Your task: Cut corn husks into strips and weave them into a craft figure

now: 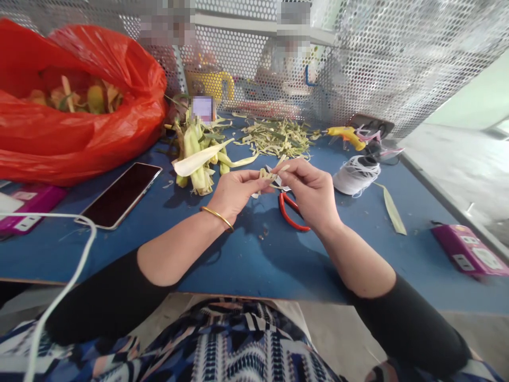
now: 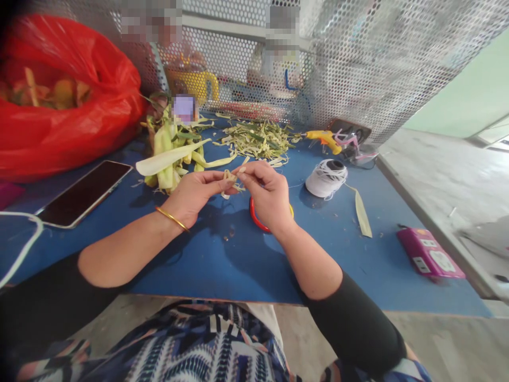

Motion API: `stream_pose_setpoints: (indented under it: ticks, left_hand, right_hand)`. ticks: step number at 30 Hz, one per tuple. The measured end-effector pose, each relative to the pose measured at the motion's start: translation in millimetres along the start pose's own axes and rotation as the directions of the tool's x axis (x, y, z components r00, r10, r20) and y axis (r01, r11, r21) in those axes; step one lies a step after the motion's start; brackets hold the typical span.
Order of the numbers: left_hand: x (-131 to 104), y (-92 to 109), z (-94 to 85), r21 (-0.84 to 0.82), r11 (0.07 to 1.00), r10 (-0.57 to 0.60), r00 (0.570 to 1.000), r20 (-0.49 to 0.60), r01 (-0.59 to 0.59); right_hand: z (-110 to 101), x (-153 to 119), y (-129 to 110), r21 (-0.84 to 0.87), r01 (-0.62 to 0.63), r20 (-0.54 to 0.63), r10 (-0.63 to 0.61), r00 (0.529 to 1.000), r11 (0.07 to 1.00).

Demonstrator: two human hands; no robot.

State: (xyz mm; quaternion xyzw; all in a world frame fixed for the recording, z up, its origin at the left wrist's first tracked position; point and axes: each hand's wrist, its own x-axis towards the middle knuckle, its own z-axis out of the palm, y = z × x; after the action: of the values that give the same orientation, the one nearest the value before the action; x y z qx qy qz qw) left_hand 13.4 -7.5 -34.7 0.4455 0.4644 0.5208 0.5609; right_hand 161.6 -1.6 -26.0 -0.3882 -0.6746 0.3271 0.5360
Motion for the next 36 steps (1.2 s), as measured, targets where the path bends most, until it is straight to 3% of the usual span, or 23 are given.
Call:
stream_pose_setpoints:
  ticks: [6, 15, 23, 30, 36]
  left_hand:
    - [-3.8, 0.4, 4.4, 0.018, 1.0, -0.017, 1.0, -0.026, 0.017]
    - [-0.8, -4.7, 1.5, 0.216, 0.974, 0.094, 0.991, -0.1, -0.07]
    - [-4.2, -4.3, -1.6, 0.549, 0.819, 0.221, 0.975, -0.032, -0.167]
    - [-5.4, -2.6, -0.9, 0.636, 0.756, 0.216, 0.976, -0.018, -0.156]
    - [-7.2, -1.4, 1.6, 0.747, 0.616, 0.338, 0.94, 0.037, -0.251]
  right_hand:
    - [1.7, -1.1, 0.7, 0.033, -0.101, -0.01, 0.102, 0.995, 0.994]
    - [-1.0, -3.1, -1.7, -0.211, -0.152, 0.03, 0.162, 0.986, 0.966]
    - [-1.4, -4.6, -0.8, -0.321, -0.176, 0.023, 0.194, 0.981, 0.931]
    - [0.8, -5.2, 2.0, -0.294, -0.222, 0.025, 0.239, 0.971, 0.93]
    - [2.6, -6.1, 5.0, -0.287, -0.201, 0.02, 0.216, 0.976, 0.937]
